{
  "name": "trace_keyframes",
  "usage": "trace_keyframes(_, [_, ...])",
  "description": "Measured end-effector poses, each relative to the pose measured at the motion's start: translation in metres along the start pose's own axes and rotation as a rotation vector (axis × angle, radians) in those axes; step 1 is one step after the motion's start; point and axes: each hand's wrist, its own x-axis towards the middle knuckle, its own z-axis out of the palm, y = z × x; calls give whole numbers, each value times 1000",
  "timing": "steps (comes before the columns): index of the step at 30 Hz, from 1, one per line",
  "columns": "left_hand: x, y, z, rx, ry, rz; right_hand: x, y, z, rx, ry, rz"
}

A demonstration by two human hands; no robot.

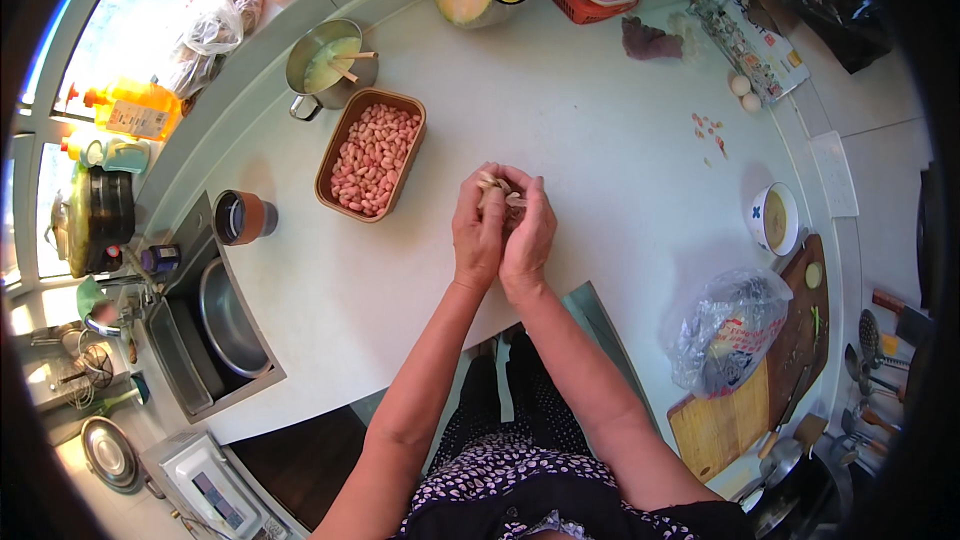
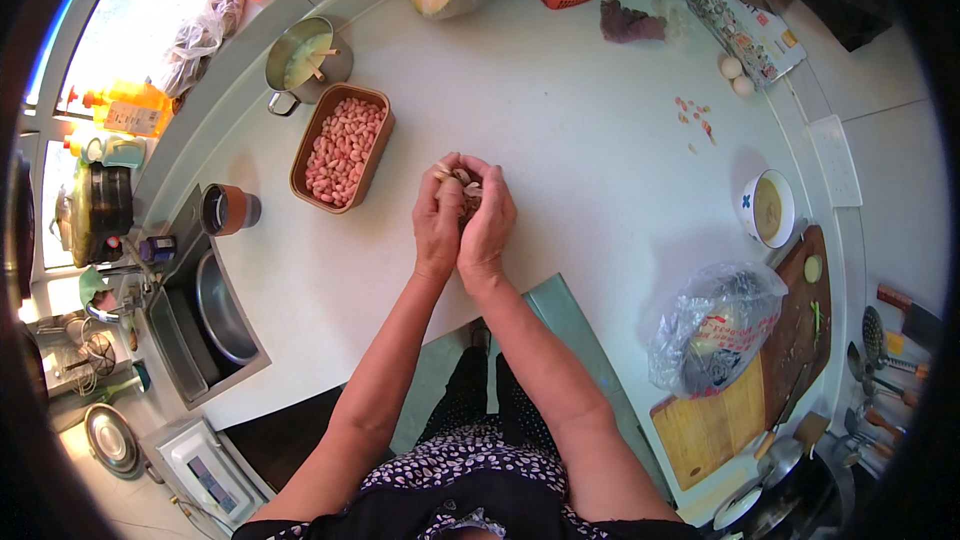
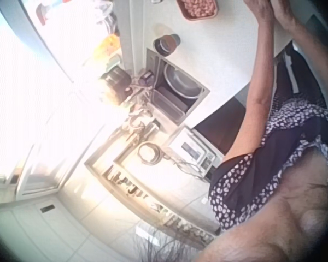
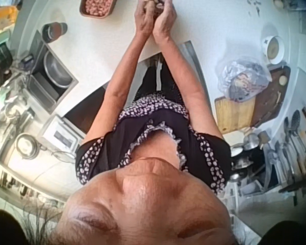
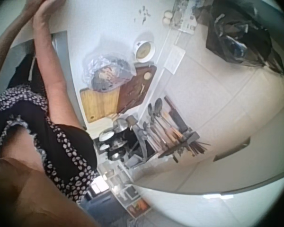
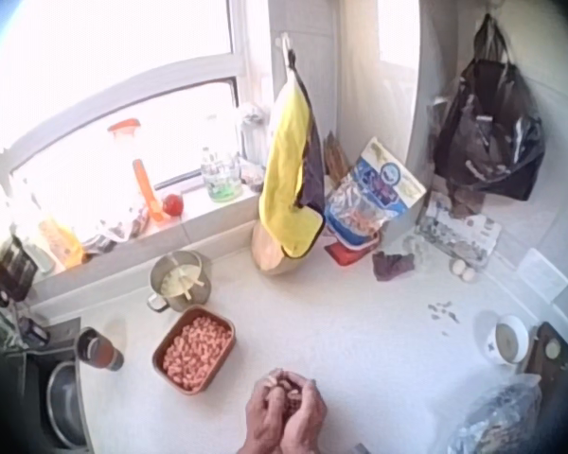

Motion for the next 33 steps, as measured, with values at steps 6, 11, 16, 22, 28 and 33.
trace_keyframes(6, [8, 29, -6, -668, 41, -296, -11, 2, 16, -331, -95, -369])
trace_keyframes(11, [6, 43, -13, -880, 10, -498, -24, 6, 18, -723, -120, -698])
trace_keyframes(16, [-5, 3, -25, -1244, -278, -418, -31, 1, 18, -918, -254, -862])
trace_keyframes(22, [-8, 8, -30, -1378, -305, -370, -27, -13, 20, -842, -383, -808])
trace_keyframes(28, [-9, 37, -45, -1403, 64, -732, -5, -49, -8, -476, -217, -626])
trace_keyframes(33, [-15, 41, -64, -1476, 120, -752, 3, -45, -64, -911, -226, -474])
